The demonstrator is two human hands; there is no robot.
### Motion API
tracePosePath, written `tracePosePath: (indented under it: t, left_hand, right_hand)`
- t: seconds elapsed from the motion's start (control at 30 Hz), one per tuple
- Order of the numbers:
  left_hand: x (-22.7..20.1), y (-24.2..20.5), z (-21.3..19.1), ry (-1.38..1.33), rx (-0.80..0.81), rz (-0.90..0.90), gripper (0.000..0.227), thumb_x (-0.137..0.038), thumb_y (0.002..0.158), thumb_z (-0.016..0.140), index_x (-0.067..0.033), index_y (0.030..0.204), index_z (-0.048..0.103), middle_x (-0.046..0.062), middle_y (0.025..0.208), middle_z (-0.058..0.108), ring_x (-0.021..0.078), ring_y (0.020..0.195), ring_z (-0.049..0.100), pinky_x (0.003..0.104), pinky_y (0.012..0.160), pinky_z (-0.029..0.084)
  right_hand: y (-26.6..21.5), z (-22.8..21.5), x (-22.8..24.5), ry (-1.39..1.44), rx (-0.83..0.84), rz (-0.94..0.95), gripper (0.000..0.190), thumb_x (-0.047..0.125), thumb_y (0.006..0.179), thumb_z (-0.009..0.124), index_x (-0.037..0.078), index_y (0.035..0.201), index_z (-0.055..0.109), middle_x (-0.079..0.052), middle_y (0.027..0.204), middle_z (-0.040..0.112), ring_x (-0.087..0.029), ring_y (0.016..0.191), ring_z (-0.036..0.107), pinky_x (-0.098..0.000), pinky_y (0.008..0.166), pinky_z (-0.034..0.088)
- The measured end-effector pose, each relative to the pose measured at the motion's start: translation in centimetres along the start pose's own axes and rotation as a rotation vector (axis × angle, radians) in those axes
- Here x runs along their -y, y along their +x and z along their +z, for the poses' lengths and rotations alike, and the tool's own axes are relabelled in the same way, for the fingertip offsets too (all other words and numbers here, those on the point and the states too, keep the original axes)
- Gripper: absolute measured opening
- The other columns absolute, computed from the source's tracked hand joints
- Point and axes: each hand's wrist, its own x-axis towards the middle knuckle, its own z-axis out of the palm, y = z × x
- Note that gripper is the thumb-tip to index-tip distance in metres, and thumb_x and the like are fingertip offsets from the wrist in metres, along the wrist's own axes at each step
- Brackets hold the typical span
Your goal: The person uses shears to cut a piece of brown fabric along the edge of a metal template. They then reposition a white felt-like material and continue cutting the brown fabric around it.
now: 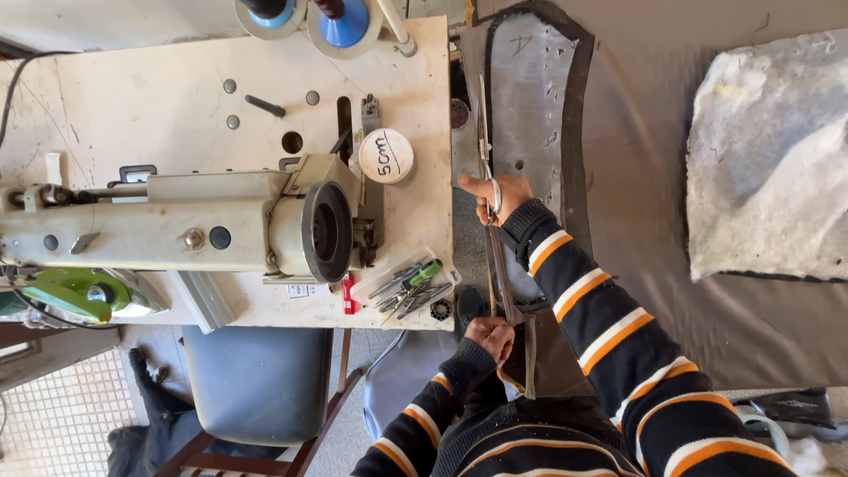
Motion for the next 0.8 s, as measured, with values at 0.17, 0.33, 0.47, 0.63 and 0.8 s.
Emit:
tracePosePath:
  t: [0.17, 0.33, 0.47, 0.63, 0.8]
  left_hand:
    - [0.3, 0.2, -0.2, -0.003, 0.019, 0.007, 0.028, -0.005, 0.087, 0.053, -0.0024, 0.060, 0.059, 0.014, 0.039, 0.049, 0.0226, 0.028, 0.048, 0.026, 0.030, 0.039]
    - [1.5, 0.5, -0.5, -0.027, 0.029, 0.006, 0.028, -0.008, 0.087, 0.054, -0.0046, 0.059, 0.060, 0.013, 0.040, 0.048, 0.0214, 0.028, 0.046, 0.027, 0.032, 0.039]
    - [1.1, 0.3, -0.5, -0.070, 0.049, 0.072, 0.033, -0.006, 0.089, 0.054, -0.0033, 0.056, 0.058, 0.014, 0.039, 0.048, 0.0239, 0.027, 0.045, 0.030, 0.031, 0.039]
    - [2.5, 0.9, -0.7, -0.039, 0.061, 0.090, 0.031, -0.005, 0.089, 0.054, -0.0036, 0.059, 0.060, 0.014, 0.040, 0.050, 0.0242, 0.028, 0.048, 0.028, 0.030, 0.038]
    - [3.0, 1.2, -0.5, -0.042, 0.020, 0.056, 0.030, -0.006, 0.085, 0.056, -0.0034, 0.055, 0.056, 0.012, 0.038, 0.045, 0.0218, 0.026, 0.045, 0.028, 0.027, 0.036]
  right_hand:
    - [3.4, 1.2, -1.4, 0.079, 0.022, 0.027, 0.058, 0.039, 0.066, 0.099, 0.000, 0.071, 0.056, -0.010, 0.056, 0.052, -0.020, 0.043, 0.060, -0.0286, 0.036, 0.054]
    - [1.1, 1.6, -0.3, 0.141, -0.041, 0.021, 0.056, 0.034, 0.066, 0.101, 0.000, 0.068, 0.057, -0.012, 0.053, 0.051, -0.022, 0.039, 0.059, -0.0310, 0.033, 0.053]
    - [2.2, 1.4, 0.2, 0.146, -0.022, -0.017, 0.055, 0.033, 0.066, 0.101, 0.000, 0.068, 0.057, -0.014, 0.053, 0.051, -0.024, 0.036, 0.058, -0.0333, 0.031, 0.051]
    - [3.1, 1.6, 0.8, 0.125, -0.020, -0.009, 0.058, 0.036, 0.065, 0.101, -0.002, 0.069, 0.057, -0.012, 0.053, 0.052, -0.022, 0.039, 0.059, -0.0311, 0.033, 0.052]
    - [2.3, 1.3, 2.0, -0.031, 0.041, -0.007, 0.057, 0.038, 0.069, 0.096, 0.002, 0.063, 0.054, -0.013, 0.049, 0.050, -0.023, 0.034, 0.056, -0.0288, 0.031, 0.047]
